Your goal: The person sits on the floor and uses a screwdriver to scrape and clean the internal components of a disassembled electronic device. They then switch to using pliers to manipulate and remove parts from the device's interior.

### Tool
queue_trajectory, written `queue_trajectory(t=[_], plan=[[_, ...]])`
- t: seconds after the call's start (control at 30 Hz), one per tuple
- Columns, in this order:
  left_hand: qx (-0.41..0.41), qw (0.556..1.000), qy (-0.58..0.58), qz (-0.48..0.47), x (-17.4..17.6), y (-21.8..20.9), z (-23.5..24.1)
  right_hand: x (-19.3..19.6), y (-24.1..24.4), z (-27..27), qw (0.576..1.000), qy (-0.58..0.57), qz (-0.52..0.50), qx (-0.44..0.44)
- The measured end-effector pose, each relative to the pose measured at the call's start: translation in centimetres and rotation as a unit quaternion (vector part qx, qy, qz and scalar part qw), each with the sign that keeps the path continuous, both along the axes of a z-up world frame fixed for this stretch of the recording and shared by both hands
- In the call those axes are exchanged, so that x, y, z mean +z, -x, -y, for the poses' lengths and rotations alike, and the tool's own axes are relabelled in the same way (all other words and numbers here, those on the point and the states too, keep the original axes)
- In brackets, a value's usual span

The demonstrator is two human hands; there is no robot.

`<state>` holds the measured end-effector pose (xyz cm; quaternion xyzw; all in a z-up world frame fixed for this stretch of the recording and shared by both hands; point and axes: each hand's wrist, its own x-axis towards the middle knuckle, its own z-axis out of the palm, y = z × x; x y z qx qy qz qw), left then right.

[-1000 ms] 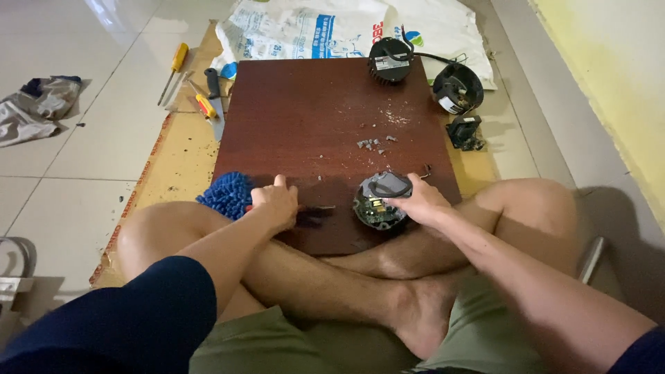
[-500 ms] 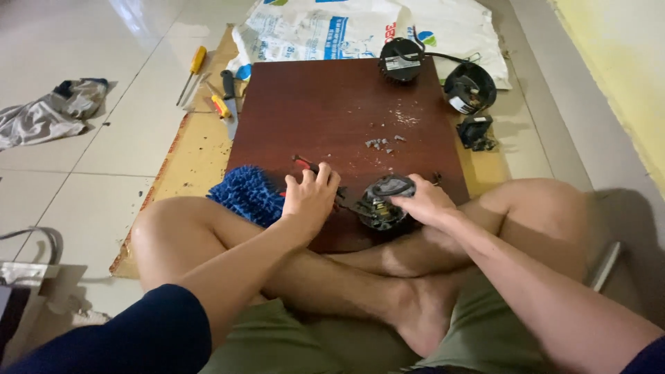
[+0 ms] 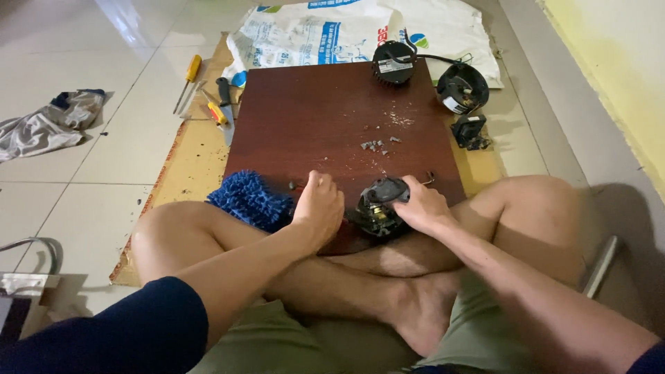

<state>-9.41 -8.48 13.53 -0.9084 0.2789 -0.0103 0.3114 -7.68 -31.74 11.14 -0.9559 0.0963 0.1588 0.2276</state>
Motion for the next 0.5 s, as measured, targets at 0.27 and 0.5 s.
queue_trajectory(t=[0.27,0.5], plan=[[0.161,0.955,0.112,-0.222,-1.6,-2.2,1.7,1.3,1.2,-1.4,0.999,0.026,0.046,0.002],[0.21,0.919,0.13,-0.308,-0.5,-4.2,1.7,2.5,0.8,-1.7,0.999,-0.002,0.049,-0.008]])
